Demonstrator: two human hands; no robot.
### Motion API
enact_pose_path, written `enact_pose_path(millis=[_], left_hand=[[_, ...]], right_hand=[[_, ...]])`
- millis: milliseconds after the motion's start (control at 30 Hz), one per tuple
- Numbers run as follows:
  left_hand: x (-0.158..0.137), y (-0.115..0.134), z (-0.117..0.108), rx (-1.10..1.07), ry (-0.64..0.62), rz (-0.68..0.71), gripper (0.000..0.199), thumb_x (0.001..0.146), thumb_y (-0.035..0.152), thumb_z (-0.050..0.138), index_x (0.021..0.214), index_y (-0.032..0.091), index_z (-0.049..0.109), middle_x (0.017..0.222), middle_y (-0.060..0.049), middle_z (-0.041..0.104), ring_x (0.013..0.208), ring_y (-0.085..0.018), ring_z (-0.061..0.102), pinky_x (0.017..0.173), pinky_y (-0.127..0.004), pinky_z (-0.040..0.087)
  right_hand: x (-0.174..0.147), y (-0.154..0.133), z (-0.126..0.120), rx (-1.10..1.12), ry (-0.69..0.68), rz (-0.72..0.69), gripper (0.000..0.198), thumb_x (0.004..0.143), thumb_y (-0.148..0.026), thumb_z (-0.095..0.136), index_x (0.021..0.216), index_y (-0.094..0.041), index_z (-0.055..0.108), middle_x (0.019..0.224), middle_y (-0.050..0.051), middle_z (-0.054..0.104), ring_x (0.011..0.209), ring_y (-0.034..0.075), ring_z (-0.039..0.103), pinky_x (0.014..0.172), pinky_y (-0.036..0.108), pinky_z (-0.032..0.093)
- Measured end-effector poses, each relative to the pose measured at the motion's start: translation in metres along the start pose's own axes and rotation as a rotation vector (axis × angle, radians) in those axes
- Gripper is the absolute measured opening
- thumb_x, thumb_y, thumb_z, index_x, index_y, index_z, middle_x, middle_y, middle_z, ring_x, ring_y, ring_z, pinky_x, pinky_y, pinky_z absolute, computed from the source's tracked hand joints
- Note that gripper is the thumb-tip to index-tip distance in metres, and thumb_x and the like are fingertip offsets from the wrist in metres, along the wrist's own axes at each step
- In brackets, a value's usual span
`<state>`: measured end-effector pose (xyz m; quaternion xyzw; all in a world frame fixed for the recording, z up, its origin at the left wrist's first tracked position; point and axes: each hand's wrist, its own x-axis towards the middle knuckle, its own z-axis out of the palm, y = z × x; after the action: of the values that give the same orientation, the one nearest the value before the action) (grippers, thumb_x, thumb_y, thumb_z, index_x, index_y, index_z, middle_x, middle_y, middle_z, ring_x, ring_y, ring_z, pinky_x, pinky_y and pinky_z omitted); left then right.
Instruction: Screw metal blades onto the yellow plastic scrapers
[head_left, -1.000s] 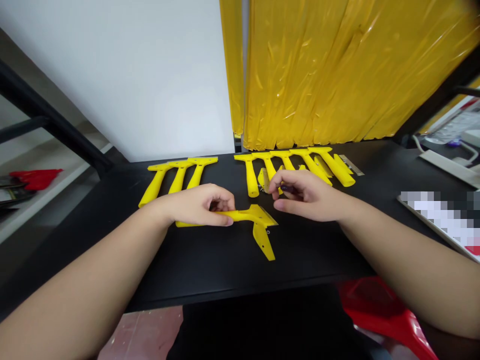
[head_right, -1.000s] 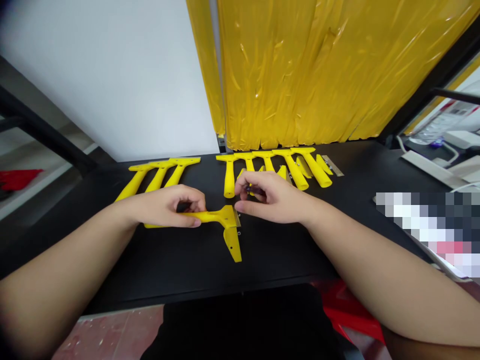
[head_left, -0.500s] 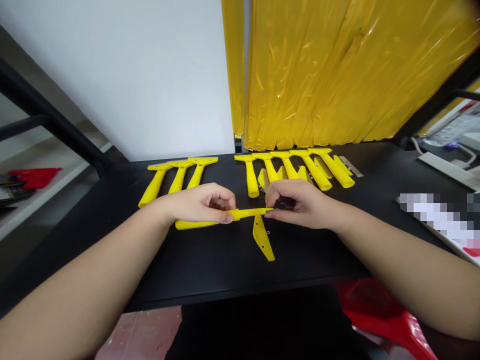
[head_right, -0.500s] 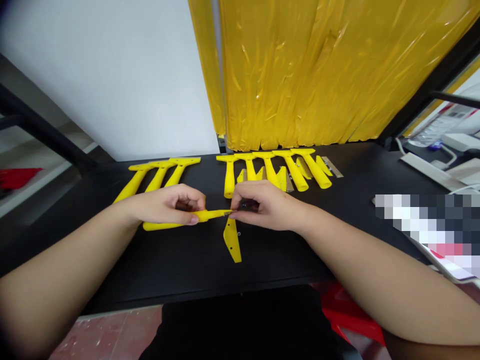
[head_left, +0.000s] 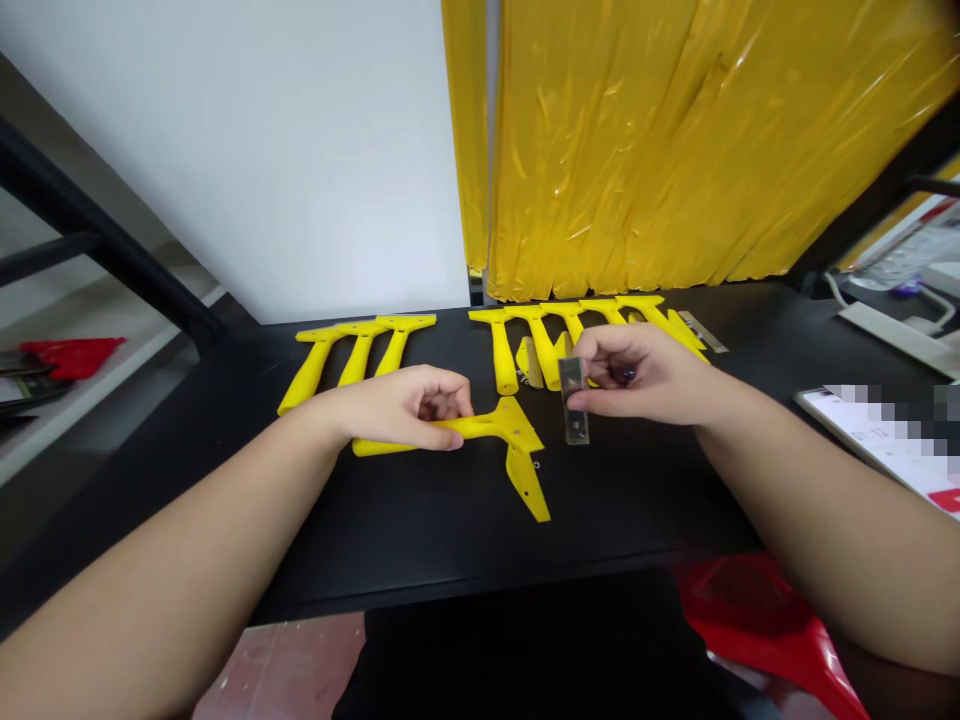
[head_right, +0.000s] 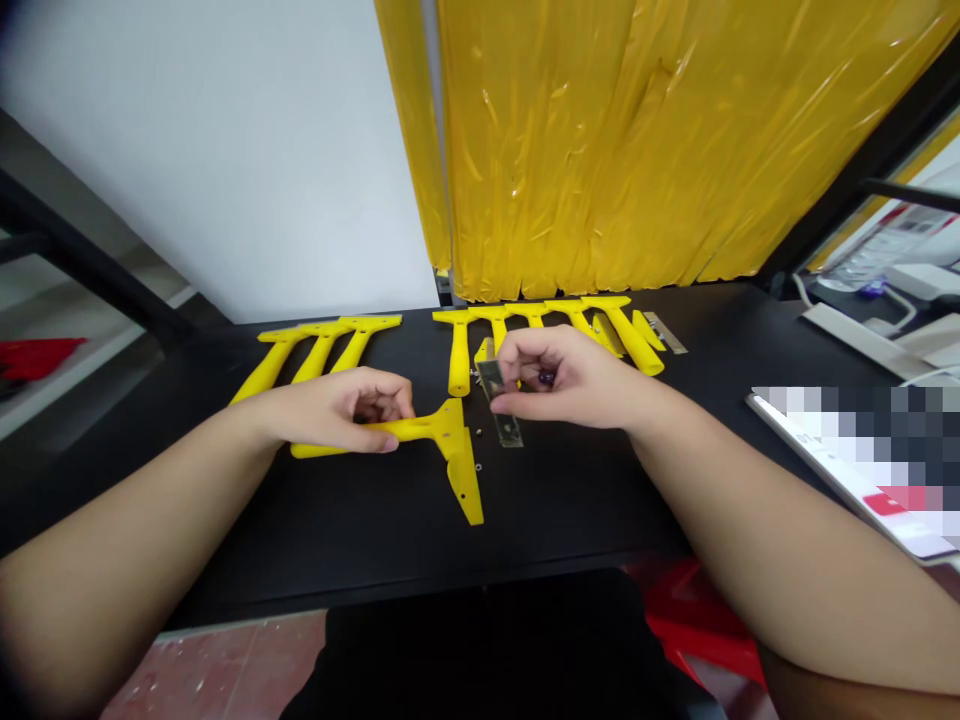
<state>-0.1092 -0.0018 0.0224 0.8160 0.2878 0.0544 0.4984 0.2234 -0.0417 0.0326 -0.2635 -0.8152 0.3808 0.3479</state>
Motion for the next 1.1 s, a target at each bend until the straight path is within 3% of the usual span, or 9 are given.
enact_pose_path(millis=[100, 233, 367, 500, 667, 733, 933, 1100], left_hand=[[-0.001, 0.002, 0.004, -0.013, 0.03, 0.021, 0.035, 0.082, 0.033, 0.084, 0.107, 0.019, 0.064, 0.083, 0.002, 0.064, 0.073, -0.013, 0.06, 0.065, -0.025, 0.049], [-0.001, 0.006, 0.007, -0.012, -0.01, 0.009, 0.031, 0.081, 0.033, 0.086, 0.1, 0.019, 0.065, 0.083, 0.002, 0.065, 0.071, -0.011, 0.059, 0.064, -0.024, 0.049], [-0.001, 0.01, 0.007, -0.005, -0.066, -0.005, 0.027, 0.082, 0.034, 0.086, 0.097, 0.018, 0.071, 0.081, 0.0, 0.069, 0.07, -0.012, 0.063, 0.062, -0.023, 0.05], [-0.002, 0.014, 0.006, -0.09, -0.09, 0.019, 0.021, 0.087, 0.029, 0.082, 0.101, 0.016, 0.074, 0.086, -0.005, 0.076, 0.074, -0.013, 0.069, 0.067, -0.023, 0.055], [-0.001, 0.018, 0.005, -0.181, -0.049, -0.039, 0.023, 0.095, 0.036, 0.076, 0.106, 0.015, 0.074, 0.089, -0.006, 0.076, 0.076, -0.016, 0.073, 0.068, -0.025, 0.061], [0.0, 0.018, 0.005, -0.186, -0.052, -0.093, 0.028, 0.098, 0.041, 0.073, 0.108, 0.015, 0.074, 0.092, -0.007, 0.076, 0.077, -0.017, 0.073, 0.069, -0.028, 0.063], [0.002, 0.014, 0.008, -0.184, -0.11, -0.18, 0.035, 0.102, 0.049, 0.067, 0.117, 0.018, 0.072, 0.092, -0.005, 0.073, 0.075, -0.017, 0.073, 0.07, -0.029, 0.065], [0.002, 0.013, 0.01, -0.192, -0.163, -0.225, 0.038, 0.102, 0.051, 0.066, 0.122, 0.019, 0.071, 0.095, -0.005, 0.074, 0.072, -0.017, 0.075, 0.068, -0.03, 0.065]], right_hand=[[-0.002, 0.0, -0.011, -0.107, -0.164, 0.133, 0.024, 0.09, -0.031, 0.082, 0.087, -0.021, 0.06, 0.069, -0.005, 0.063, 0.059, 0.009, 0.052, 0.055, 0.024, 0.038], [0.0, 0.001, -0.009, -0.35, -0.401, 0.364, 0.013, 0.088, -0.03, 0.079, 0.093, -0.021, 0.07, 0.071, -0.004, 0.065, 0.06, 0.012, 0.056, 0.058, 0.026, 0.041], [0.003, 0.003, 0.001, -0.482, -0.438, 0.444, 0.013, 0.086, -0.029, 0.079, 0.097, -0.023, 0.075, 0.077, -0.001, 0.068, 0.063, 0.014, 0.058, 0.059, 0.028, 0.04], [0.004, 0.002, 0.002, -0.585, -0.354, 0.435, 0.017, 0.088, -0.034, 0.077, 0.1, -0.022, 0.075, 0.077, 0.001, 0.068, 0.063, 0.016, 0.058, 0.059, 0.029, 0.039], [0.002, -0.001, 0.001, -0.425, -0.181, 0.277, 0.021, 0.095, -0.037, 0.071, 0.107, -0.021, 0.073, 0.081, 0.002, 0.071, 0.066, 0.016, 0.059, 0.062, 0.029, 0.043], [0.002, 0.0, 0.003, -0.328, -0.139, 0.281, 0.023, 0.094, -0.035, 0.072, 0.112, -0.021, 0.073, 0.084, 0.002, 0.073, 0.068, 0.016, 0.061, 0.063, 0.029, 0.045], [0.001, 0.008, 0.019, -0.015, -0.209, 0.532, 0.048, 0.093, -0.029, 0.071, 0.139, -0.021, 0.063, 0.098, 0.005, 0.08, 0.056, 0.013, 0.064, 0.052, 0.028, 0.051], [0.001, 0.008, 0.024, 0.03, -0.228, 0.626, 0.065, 0.093, -0.024, 0.072, 0.154, -0.021, 0.05, 0.102, 0.006, 0.081, 0.054, 0.012, 0.067, 0.051, 0.026, 0.054]])
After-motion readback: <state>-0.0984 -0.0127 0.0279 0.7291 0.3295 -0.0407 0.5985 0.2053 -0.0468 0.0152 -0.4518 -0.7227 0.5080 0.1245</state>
